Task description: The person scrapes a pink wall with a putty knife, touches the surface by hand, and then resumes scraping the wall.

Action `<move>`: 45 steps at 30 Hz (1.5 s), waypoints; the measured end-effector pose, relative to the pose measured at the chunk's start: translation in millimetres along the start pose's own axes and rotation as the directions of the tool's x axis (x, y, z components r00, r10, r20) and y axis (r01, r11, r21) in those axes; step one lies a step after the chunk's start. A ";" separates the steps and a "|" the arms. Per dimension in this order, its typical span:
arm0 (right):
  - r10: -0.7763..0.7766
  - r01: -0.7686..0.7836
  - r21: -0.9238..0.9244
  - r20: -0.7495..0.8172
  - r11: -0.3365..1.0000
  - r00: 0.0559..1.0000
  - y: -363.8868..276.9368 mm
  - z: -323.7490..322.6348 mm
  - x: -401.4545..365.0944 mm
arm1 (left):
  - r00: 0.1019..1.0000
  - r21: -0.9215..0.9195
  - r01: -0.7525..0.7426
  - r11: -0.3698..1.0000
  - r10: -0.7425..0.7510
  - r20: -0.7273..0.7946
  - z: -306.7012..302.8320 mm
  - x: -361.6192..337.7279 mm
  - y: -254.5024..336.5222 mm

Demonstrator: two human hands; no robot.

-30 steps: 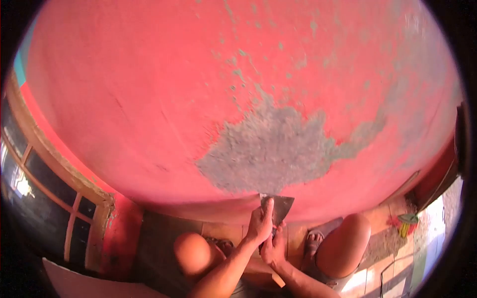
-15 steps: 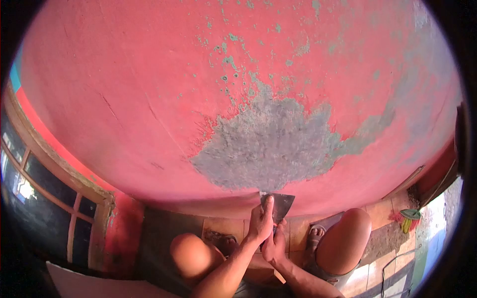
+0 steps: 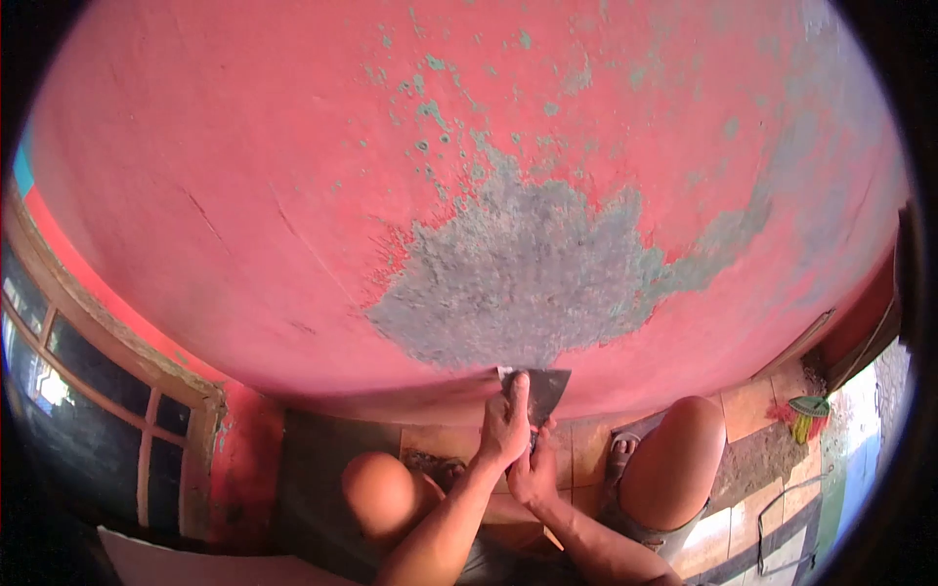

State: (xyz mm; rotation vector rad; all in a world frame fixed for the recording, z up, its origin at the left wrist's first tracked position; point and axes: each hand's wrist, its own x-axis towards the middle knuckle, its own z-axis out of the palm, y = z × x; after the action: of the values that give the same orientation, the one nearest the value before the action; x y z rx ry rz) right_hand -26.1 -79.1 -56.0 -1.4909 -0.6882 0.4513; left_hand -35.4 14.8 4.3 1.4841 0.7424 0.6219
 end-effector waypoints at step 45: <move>0.015 -0.014 -0.048 0.023 0.999 1.000 1.6 -3.2 -11.5 | 0.994 -0.049 0.091 0.995 -0.087 0.070 0.2 3.4 -25.3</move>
State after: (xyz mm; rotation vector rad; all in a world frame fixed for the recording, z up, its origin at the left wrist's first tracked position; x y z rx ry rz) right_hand -32.2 -89.0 -59.0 -1.5388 -0.7109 0.4667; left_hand -35.0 17.0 -21.1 1.4100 0.7307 0.5174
